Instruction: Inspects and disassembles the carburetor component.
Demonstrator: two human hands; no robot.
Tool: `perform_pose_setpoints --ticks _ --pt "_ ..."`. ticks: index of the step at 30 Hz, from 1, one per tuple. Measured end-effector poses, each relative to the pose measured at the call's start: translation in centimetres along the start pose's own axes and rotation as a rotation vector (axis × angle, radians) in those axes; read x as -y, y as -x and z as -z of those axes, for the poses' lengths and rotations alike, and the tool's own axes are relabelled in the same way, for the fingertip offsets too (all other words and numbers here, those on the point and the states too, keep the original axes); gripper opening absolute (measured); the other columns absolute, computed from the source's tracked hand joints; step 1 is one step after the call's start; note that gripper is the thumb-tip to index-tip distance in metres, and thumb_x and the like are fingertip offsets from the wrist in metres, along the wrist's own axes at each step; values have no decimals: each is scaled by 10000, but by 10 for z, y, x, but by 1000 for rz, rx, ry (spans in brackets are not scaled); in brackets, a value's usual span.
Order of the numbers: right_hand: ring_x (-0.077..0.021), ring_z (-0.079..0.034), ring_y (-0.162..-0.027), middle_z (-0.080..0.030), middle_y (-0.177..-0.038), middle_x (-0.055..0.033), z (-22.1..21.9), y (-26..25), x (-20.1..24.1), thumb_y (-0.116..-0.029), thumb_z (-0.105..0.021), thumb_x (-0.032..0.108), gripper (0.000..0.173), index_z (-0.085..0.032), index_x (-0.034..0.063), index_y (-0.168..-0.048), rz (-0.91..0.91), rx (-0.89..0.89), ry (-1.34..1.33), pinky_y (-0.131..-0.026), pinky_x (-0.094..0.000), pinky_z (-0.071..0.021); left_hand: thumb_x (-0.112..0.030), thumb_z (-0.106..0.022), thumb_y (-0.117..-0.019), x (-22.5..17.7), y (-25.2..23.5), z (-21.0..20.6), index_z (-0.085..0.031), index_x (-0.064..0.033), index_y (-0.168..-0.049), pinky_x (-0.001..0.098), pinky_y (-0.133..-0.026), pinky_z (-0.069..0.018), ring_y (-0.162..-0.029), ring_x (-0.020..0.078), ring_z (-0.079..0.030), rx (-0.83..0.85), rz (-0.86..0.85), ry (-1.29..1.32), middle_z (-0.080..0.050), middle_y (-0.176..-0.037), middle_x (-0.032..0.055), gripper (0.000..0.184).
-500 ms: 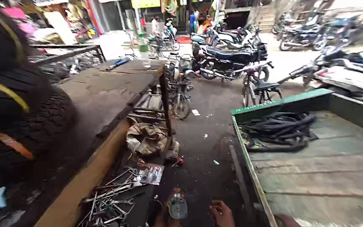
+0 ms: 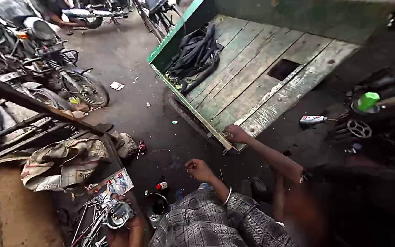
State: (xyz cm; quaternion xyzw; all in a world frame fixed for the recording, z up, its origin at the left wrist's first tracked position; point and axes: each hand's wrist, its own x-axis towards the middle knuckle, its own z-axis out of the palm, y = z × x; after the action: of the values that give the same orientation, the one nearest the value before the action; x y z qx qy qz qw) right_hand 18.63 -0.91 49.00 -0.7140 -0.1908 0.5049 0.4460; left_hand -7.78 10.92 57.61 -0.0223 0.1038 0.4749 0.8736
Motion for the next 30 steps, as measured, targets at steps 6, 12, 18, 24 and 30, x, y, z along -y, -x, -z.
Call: perform_pose_setpoints --ticks 6,12,18,24,30 --pt "-190 -658 -739 -680 -997 -125 15 16 -9 -1001 -625 96 312 -606 39 -1308 0 -141 -144 -682 -364 -575 -395 -496 -1025 16 -8 -10 -566 14 -1333 392 -934 -599 -1179 316 -671 -60 15 -33 -646 -1291 216 517" --pt "-225 -692 -758 -703 -1003 -148 62 22 -15 -989 -620 52 343 -598 10 -1329 74 -387 -215 -691 -413 -603 -321 -656 -936 25 -12 0 -641 -22 -1275 365 -965 -582 -1143 262 -688 25 69 -90 -685 -1237 165 452" --pt "-203 -665 -667 -704 -925 -145 72 -3 -27 -988 -609 19 295 -618 -21 -1280 66 -375 -201 -607 -372 -584 -290 -684 -916 15 1 2 -587 -43 -1336 382 -974 -575 -1154 284 -674 -69 -48 24 -658 -1263 171 497" --pt "-182 -660 -651 -704 -891 -119 45 -26 -19 -989 -605 -13 275 -626 -15 -1263 41 -186 -125 -588 -345 -579 -321 -661 -936 -5 28 7 -596 -49 -1345 376 -991 -564 -1165 280 -671 -86 -217 12 -662 -1269 166 495" --pt "-189 -671 -664 -704 -890 -122 14 -37 -17 -980 -626 -12 270 -636 1 -1250 -1 -89 -128 -614 -354 -589 -328 -601 -969 -9 45 3 -593 -18 -1345 359 -995 -562 -1156 273 -679 -123 -288 -5 -666 -1263 176 488"
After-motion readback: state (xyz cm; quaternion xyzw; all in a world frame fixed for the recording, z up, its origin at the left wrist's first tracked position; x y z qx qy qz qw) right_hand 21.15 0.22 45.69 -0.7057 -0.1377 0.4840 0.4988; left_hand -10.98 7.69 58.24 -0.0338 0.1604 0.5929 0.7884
